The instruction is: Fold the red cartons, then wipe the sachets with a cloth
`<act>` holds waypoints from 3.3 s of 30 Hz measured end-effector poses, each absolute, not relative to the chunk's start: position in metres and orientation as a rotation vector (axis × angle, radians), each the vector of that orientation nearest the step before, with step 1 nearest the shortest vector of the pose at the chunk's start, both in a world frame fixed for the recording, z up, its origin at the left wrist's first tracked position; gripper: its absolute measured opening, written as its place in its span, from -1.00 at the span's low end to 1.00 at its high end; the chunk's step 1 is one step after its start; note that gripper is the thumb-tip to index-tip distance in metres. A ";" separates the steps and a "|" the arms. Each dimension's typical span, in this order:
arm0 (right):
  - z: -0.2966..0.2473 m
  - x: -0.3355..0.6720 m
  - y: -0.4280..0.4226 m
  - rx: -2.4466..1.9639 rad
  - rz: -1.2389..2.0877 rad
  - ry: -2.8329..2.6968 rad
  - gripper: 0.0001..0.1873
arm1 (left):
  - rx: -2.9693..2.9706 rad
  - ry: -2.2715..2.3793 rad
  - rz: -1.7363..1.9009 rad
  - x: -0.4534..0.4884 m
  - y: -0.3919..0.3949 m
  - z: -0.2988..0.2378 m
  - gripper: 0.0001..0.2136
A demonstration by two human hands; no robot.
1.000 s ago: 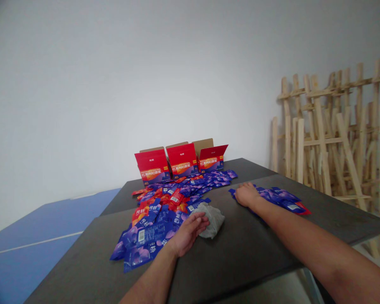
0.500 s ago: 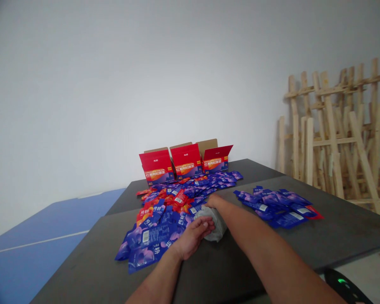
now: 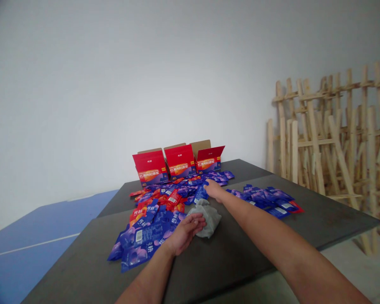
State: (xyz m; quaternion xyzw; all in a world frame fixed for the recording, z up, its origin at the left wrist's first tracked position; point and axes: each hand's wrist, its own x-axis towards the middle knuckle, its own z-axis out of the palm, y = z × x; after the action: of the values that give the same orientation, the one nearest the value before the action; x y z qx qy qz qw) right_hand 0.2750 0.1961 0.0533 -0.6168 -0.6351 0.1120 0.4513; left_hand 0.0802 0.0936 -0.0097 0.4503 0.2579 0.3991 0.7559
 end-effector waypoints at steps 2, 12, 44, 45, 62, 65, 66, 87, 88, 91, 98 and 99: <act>0.068 0.277 0.191 -1.489 0.297 -1.563 -0.73 | 0.902 0.555 0.887 0.078 0.096 -0.008 -0.66; 0.053 0.238 0.133 -1.067 0.844 -1.717 -0.82 | 0.682 0.352 0.731 0.067 0.091 0.013 -0.39; -0.010 0.226 0.105 -0.705 -0.343 -2.197 -0.84 | 0.518 0.410 0.906 0.061 0.099 0.013 -0.53; -0.010 0.229 0.107 -0.763 -0.345 -2.171 -0.83 | 0.537 0.421 0.899 0.064 0.098 0.013 -0.56; 0.000 0.255 0.120 -1.210 -0.063 -1.572 -0.72 | 0.549 0.535 0.847 0.061 0.093 0.017 -0.54; 0.002 0.245 0.108 -0.987 -0.120 -1.736 -0.66 | 0.458 0.414 0.913 0.056 0.098 0.019 -0.53; 0.001 0.240 0.104 -0.887 -0.154 -1.827 -0.66 | 0.441 0.396 0.932 0.055 0.099 0.018 -0.52; -0.007 0.214 0.096 -0.677 -0.240 -2.123 -0.81 | 0.519 0.442 0.836 0.062 0.093 0.014 -0.53; -0.008 0.215 0.097 -0.701 -0.235 -2.111 -0.81 | 0.526 0.447 0.831 0.063 0.093 0.013 -0.56; -0.009 0.221 0.103 -0.774 -0.165 -2.030 -0.82 | 0.557 0.495 0.855 0.066 0.092 0.010 -0.63; -0.012 0.237 0.121 -0.999 0.023 -1.692 -0.83 | 0.661 0.677 0.923 0.073 0.091 0.002 -0.69; -0.012 0.240 0.123 -1.036 0.035 -1.650 -0.81 | 0.665 0.677 0.910 0.073 0.091 0.002 -0.68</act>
State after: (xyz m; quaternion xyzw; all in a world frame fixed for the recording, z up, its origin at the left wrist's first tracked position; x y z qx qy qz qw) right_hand 0.2395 0.1228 -0.0121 -0.4398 -0.7005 0.0150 0.5619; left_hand 0.0732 0.0911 0.0025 0.3090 0.3144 0.4229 0.7917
